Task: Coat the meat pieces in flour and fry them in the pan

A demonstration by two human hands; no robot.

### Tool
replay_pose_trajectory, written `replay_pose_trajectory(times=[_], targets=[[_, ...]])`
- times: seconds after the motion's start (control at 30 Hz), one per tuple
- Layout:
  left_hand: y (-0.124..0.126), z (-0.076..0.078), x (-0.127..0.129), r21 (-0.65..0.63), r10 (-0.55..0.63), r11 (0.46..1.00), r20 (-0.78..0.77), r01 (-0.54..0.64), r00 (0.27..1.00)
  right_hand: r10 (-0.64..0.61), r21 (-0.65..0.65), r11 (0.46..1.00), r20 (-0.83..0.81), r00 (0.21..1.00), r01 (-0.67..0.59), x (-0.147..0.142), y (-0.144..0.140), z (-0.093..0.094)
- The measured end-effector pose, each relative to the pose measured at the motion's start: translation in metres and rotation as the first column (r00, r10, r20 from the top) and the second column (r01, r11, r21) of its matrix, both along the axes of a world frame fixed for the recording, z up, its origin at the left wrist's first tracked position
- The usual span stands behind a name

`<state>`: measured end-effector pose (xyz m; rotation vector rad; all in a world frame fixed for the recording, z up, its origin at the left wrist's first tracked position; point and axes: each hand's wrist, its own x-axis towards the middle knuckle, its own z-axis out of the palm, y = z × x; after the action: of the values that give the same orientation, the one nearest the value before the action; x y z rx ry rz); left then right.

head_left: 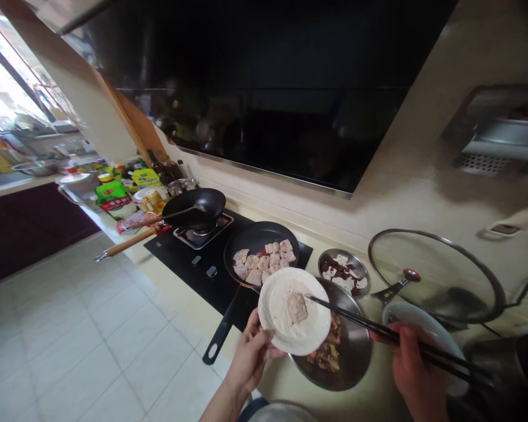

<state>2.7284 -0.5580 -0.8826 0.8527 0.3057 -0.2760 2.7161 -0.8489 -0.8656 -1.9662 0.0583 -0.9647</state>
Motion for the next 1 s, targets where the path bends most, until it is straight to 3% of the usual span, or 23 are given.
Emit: replay_pose_trajectory(times=[0.1, 0.4, 0.8, 0.9, 1.0], targets=[[0.000, 0.000, -0.001, 0.008, 0.002, 1.000, 0.010, -0.002, 1.000, 0.101, -0.068, 0.993, 0.031, 0.994, -0.099, -0.003, 0.003, 0.002], [0.002, -0.001, -0.003, 0.012, 0.010, 1.000, 0.026, -0.011, 1.000, 0.083, -0.160, 0.985, 0.078, 0.994, -0.070, -0.008, 0.005, 0.017], [0.000, -0.002, -0.006, 0.012, 0.012, 1.000, 0.005, -0.012, 1.000, 0.098, 0.135, 0.987, -0.069, 0.993, -0.088, -0.005, 0.020, 0.002], [0.000, -0.003, -0.007, 0.020, 0.020, 1.000, 0.014, -0.020, 1.000, 0.136, 0.138, 0.983, -0.099, 0.986, -0.122, -0.002, 0.020, 0.001], [0.001, -0.002, -0.007, 0.021, 0.028, 0.999, 0.023, -0.029, 0.999, 0.086, 0.066, 0.994, -0.022, 0.996, -0.084, -0.001, 0.021, 0.006]])
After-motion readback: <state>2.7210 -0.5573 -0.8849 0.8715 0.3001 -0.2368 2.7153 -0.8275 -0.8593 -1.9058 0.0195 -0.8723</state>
